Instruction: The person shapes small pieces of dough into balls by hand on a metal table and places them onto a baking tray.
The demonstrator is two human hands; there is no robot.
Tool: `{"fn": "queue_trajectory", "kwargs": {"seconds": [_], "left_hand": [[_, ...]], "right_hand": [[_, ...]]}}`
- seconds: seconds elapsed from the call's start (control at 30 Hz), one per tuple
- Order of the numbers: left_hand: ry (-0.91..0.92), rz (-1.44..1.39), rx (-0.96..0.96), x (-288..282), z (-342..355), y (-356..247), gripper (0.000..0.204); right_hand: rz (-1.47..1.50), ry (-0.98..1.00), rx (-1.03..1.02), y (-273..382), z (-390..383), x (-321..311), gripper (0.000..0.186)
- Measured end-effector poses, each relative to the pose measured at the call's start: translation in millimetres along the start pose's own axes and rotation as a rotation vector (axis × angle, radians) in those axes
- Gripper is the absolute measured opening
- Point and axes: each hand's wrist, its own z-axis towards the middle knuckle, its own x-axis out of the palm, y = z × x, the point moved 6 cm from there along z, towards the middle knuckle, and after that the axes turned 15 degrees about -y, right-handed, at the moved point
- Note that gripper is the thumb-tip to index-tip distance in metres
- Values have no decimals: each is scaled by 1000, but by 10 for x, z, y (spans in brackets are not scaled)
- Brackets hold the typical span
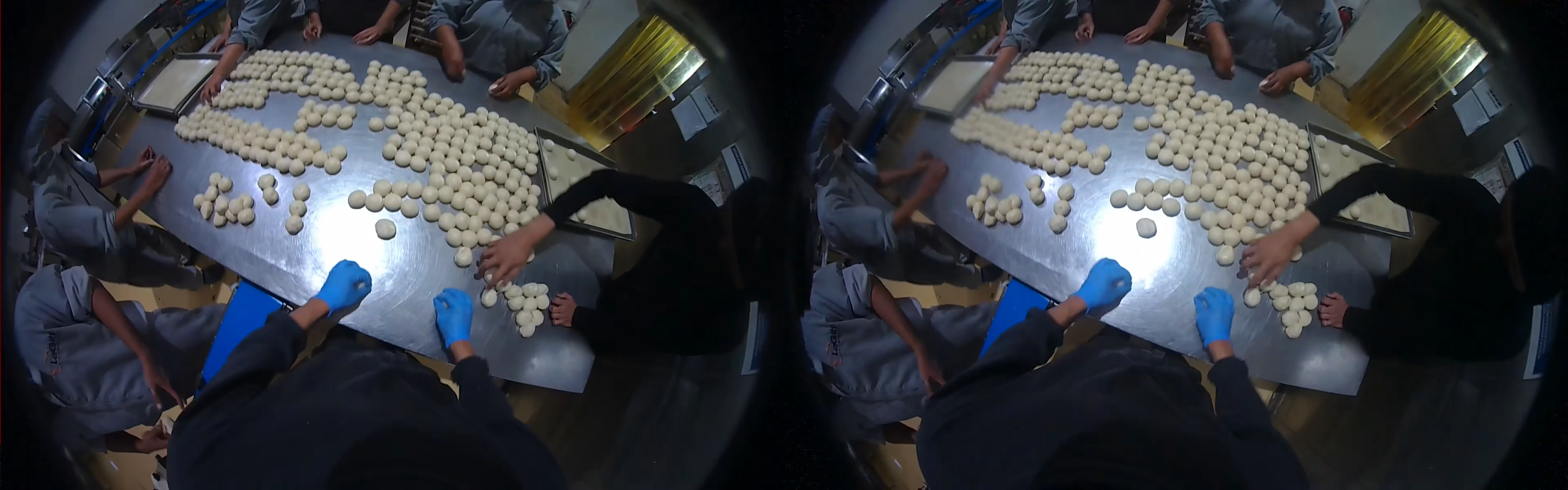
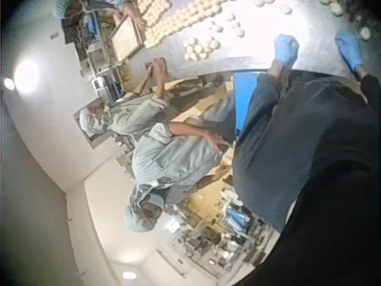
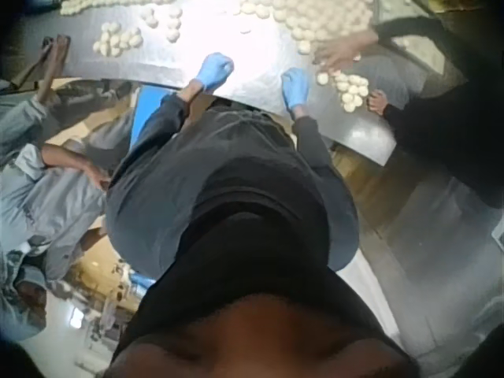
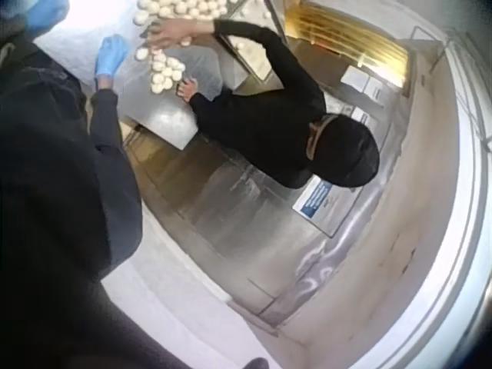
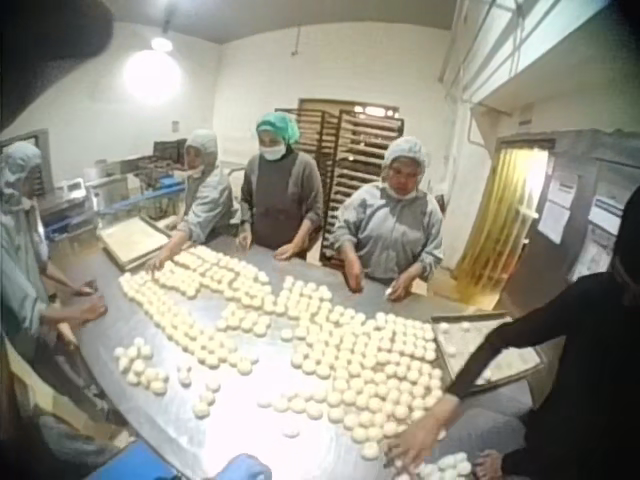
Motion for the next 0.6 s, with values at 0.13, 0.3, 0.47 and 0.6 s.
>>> {"fn": "queue_trajectory", "kwargs": {"seconds": [0.13, 0.3, 0.47, 0.6], "left_hand": [[67, 72, 187, 512, -12, -463, 11], [-121, 14, 157, 83, 595, -343, 13], [71, -156, 72, 174, -38, -256, 11], [91, -136, 156, 276, 101, -148, 28]], "right_hand": [[30, 57, -14, 120, -308, 582, 10], [-80, 197, -28, 94, 426, 462, 15], [155, 151, -51, 133, -114, 167, 14], [83, 368, -31, 225, 48, 450, 18]]}}
